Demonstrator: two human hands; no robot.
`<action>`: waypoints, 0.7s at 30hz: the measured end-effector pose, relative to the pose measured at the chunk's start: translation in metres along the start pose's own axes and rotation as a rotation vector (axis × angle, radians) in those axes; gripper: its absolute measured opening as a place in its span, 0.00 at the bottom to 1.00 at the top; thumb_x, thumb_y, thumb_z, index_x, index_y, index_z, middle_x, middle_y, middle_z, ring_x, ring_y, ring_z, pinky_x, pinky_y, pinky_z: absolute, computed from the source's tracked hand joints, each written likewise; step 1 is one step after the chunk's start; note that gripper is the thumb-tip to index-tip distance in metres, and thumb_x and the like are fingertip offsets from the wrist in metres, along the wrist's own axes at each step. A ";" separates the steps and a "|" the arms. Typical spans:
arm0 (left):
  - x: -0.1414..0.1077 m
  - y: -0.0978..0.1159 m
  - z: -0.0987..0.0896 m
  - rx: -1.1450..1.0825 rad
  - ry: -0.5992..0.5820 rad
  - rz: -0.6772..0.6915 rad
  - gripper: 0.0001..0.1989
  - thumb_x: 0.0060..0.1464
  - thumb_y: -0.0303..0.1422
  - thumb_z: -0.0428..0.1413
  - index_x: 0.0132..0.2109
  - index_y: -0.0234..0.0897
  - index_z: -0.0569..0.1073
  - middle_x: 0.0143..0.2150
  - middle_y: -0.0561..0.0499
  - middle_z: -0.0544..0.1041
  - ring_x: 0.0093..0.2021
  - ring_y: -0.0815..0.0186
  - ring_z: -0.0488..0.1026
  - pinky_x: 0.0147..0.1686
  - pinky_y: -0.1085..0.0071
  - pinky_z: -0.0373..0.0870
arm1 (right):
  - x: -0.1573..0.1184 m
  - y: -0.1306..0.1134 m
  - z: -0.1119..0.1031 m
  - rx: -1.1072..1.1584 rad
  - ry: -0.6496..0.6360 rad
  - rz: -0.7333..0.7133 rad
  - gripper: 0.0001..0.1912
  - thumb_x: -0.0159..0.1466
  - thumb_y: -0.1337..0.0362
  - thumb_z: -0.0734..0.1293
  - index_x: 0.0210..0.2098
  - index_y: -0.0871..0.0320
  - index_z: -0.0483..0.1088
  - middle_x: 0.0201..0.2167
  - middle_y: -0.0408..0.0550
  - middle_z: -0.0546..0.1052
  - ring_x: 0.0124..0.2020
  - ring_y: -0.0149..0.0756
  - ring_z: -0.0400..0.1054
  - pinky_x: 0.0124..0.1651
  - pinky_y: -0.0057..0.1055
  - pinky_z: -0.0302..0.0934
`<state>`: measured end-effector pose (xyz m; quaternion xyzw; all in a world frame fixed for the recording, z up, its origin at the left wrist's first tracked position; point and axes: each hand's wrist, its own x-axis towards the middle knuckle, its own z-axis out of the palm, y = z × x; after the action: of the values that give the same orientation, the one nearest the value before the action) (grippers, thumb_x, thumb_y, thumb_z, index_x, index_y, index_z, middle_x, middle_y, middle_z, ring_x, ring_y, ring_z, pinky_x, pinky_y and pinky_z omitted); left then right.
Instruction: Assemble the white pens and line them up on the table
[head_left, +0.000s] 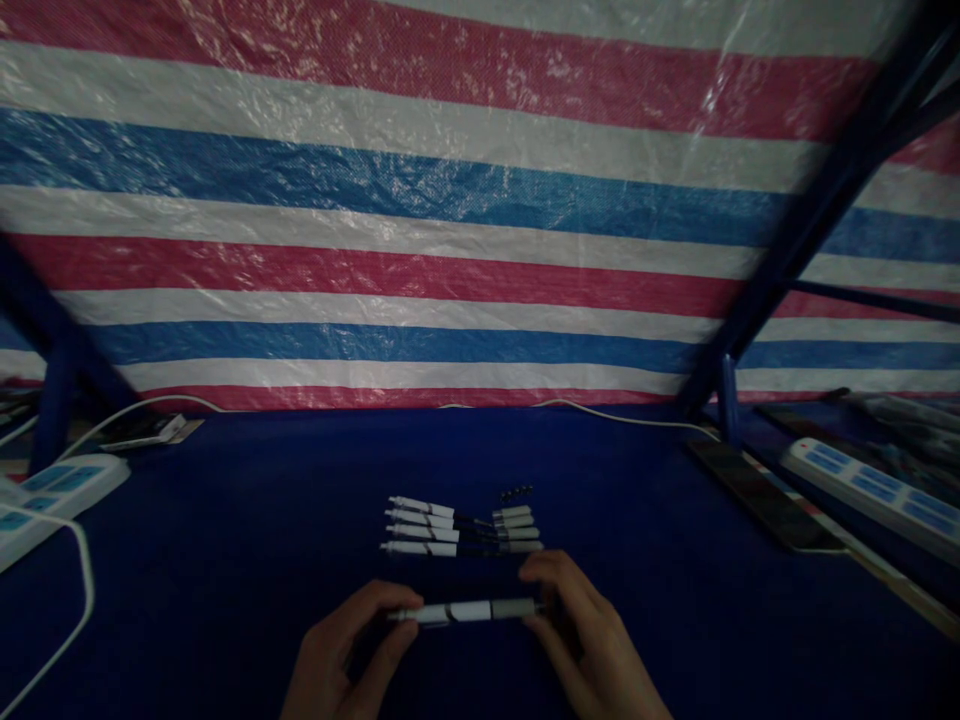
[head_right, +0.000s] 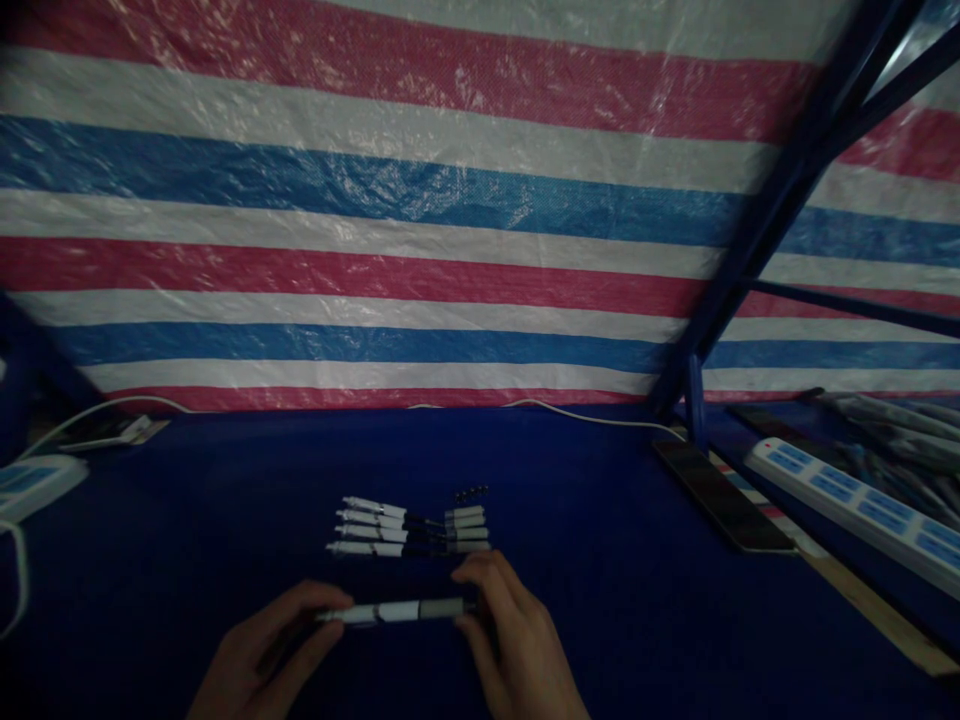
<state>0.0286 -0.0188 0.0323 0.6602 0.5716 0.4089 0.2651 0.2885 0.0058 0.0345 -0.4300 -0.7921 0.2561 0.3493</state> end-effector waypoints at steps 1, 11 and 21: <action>0.000 0.000 0.000 0.002 0.003 0.000 0.05 0.56 0.37 0.57 0.37 0.45 0.78 0.34 0.55 0.82 0.36 0.64 0.81 0.36 0.78 0.76 | 0.000 0.000 0.001 -0.002 -0.010 -0.002 0.11 0.65 0.74 0.59 0.44 0.53 0.65 0.41 0.47 0.73 0.38 0.36 0.71 0.40 0.30 0.67; -0.001 -0.002 -0.002 -0.015 -0.037 -0.022 0.05 0.57 0.37 0.57 0.38 0.46 0.78 0.34 0.56 0.82 0.36 0.65 0.80 0.37 0.79 0.75 | -0.001 -0.010 -0.002 -0.059 -0.095 0.042 0.06 0.69 0.68 0.59 0.42 0.53 0.66 0.37 0.45 0.74 0.37 0.36 0.71 0.39 0.30 0.65; 0.000 -0.006 0.002 0.039 0.066 0.071 0.04 0.56 0.33 0.58 0.37 0.47 0.78 0.36 0.57 0.83 0.38 0.65 0.81 0.40 0.79 0.75 | 0.002 0.001 0.007 -0.173 -0.065 -0.029 0.17 0.72 0.62 0.54 0.30 0.55 0.66 0.27 0.45 0.73 0.28 0.37 0.69 0.29 0.30 0.60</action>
<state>0.0271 -0.0172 0.0258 0.6713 0.5641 0.4282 0.2184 0.2825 0.0071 0.0299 -0.4385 -0.8284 0.1954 0.2885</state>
